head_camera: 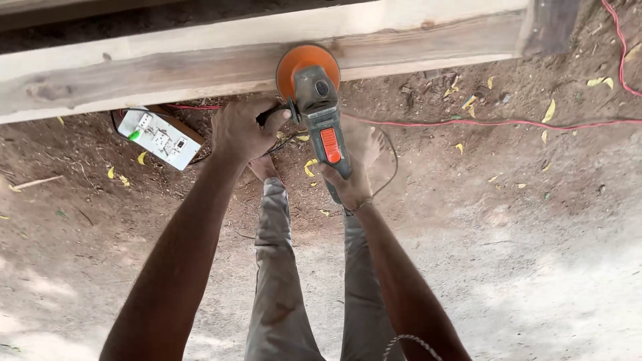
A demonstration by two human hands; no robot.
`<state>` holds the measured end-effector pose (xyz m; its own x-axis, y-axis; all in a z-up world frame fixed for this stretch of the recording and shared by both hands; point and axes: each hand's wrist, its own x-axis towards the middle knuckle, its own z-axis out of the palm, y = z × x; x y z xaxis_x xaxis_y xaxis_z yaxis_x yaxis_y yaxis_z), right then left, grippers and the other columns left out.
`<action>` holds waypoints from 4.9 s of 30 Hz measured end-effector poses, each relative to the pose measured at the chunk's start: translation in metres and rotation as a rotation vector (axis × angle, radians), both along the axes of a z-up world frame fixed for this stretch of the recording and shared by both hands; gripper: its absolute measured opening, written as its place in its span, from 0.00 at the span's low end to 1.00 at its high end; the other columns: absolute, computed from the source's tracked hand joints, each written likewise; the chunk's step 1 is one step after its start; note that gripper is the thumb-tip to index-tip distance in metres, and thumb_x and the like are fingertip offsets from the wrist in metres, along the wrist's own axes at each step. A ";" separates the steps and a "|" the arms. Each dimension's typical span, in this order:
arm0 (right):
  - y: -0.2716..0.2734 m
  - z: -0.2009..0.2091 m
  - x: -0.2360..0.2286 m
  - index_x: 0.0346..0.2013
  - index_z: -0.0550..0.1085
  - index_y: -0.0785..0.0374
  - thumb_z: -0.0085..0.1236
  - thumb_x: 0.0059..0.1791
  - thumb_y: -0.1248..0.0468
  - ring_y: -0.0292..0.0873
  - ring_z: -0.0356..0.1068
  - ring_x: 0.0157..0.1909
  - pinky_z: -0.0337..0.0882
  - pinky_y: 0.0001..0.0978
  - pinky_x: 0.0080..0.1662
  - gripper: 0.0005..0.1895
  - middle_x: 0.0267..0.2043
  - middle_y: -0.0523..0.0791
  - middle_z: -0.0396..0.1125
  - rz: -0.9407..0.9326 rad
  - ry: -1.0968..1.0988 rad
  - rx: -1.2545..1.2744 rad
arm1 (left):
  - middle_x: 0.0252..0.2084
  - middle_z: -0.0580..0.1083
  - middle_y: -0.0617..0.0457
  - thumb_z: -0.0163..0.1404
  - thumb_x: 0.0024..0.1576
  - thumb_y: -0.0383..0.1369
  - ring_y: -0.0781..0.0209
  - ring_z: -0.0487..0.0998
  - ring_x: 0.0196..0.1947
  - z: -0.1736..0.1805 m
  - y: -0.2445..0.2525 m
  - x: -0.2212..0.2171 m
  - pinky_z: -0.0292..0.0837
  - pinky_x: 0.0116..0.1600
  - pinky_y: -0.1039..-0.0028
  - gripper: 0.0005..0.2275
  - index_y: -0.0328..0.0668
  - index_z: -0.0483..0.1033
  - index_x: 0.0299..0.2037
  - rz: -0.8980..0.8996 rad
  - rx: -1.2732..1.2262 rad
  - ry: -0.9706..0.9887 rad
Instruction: The person walks to a wooden frame and uses a power sander to sand its inner and outer surfaces. They then move to a different wooden frame and sand its edges and surfaces with the power sander.
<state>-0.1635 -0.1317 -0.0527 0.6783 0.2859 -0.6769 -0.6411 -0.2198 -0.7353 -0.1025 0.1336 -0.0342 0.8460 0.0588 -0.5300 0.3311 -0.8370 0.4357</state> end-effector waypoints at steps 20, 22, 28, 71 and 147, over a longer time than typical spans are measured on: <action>0.179 -0.015 -0.071 0.51 0.73 0.67 0.65 0.49 0.54 0.36 0.74 0.38 0.75 0.30 0.42 0.23 0.39 0.45 0.75 0.261 -0.034 0.025 | 0.19 0.75 0.59 0.54 0.61 0.53 0.65 0.73 0.16 0.026 0.188 -0.120 0.68 0.25 0.67 0.14 0.57 0.84 0.39 0.296 -0.023 0.067; 0.206 -0.009 -0.074 0.52 0.73 0.67 0.64 0.49 0.53 0.35 0.74 0.40 0.75 0.31 0.43 0.24 0.40 0.45 0.75 0.279 -0.012 0.064 | 0.17 0.75 0.58 0.54 0.60 0.52 0.66 0.73 0.15 0.029 0.211 -0.131 0.68 0.24 0.68 0.14 0.58 0.85 0.41 0.317 -0.031 0.078; 0.276 -0.035 -0.094 0.65 0.64 0.74 0.66 0.49 0.41 0.52 0.71 0.51 0.72 0.44 0.51 0.45 0.53 0.56 0.69 0.539 -0.124 -0.108 | 0.20 0.74 0.65 0.51 0.60 0.53 0.72 0.69 0.14 0.009 0.293 -0.194 0.64 0.19 0.75 0.14 0.60 0.85 0.43 0.475 -0.004 0.142; 0.259 0.067 0.044 0.53 0.75 0.59 0.65 0.43 0.40 0.39 0.75 0.36 0.74 0.36 0.42 0.33 0.37 0.43 0.75 0.812 -0.291 -0.336 | 0.18 0.73 0.62 0.51 0.63 0.54 0.71 0.66 0.14 -0.010 0.217 -0.162 0.58 0.18 0.71 0.18 0.52 0.85 0.41 0.907 -0.173 -0.135; -0.198 0.083 0.112 0.56 0.74 0.66 0.74 0.41 0.51 0.43 0.76 0.45 0.75 0.37 0.48 0.35 0.45 0.50 0.76 0.356 -0.331 -0.633 | 0.19 0.77 0.59 0.55 0.59 0.48 0.62 0.78 0.19 0.017 -0.206 0.019 0.69 0.25 0.68 0.12 0.54 0.84 0.36 0.565 -0.412 -0.147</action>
